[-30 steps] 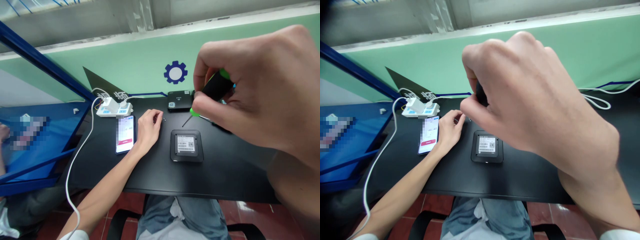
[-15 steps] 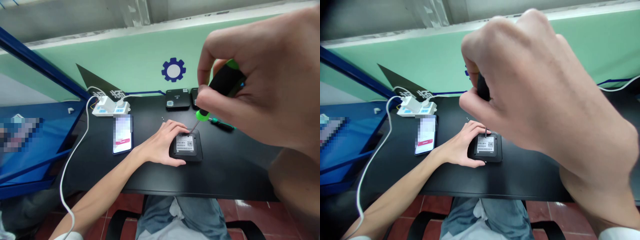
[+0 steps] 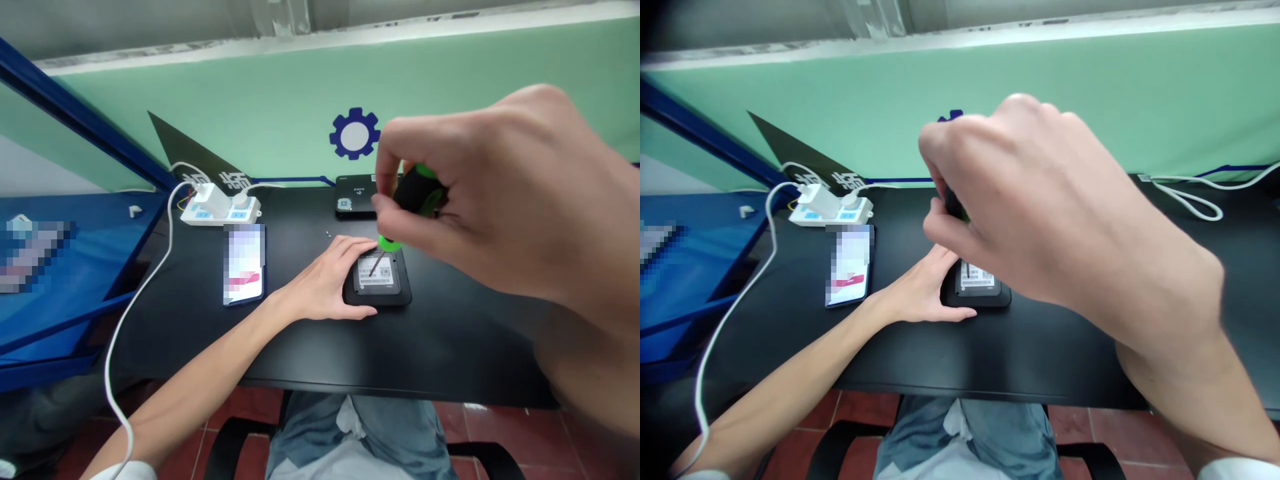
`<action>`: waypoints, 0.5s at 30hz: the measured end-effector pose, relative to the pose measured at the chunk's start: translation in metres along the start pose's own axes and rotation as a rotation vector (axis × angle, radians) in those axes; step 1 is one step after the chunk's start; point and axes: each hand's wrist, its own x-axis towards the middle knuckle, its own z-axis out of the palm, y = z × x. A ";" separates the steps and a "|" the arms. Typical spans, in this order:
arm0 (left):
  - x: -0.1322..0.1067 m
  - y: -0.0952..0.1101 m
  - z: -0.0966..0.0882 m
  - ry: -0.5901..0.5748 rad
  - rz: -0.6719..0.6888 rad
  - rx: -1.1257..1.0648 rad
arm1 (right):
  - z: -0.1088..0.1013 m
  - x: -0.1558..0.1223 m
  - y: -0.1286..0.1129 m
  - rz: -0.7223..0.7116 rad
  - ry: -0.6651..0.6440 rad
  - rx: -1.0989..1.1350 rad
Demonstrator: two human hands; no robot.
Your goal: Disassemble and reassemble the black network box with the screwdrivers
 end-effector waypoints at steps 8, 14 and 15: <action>0.000 0.001 0.002 0.011 -0.015 -0.001 | 0.011 0.001 -0.006 -0.069 -0.087 0.119; 0.000 0.001 0.002 0.016 -0.017 -0.009 | 0.013 0.000 -0.006 -0.098 -0.087 0.096; 0.000 0.000 0.002 0.015 -0.015 -0.011 | 0.013 0.000 -0.005 -0.097 -0.085 0.092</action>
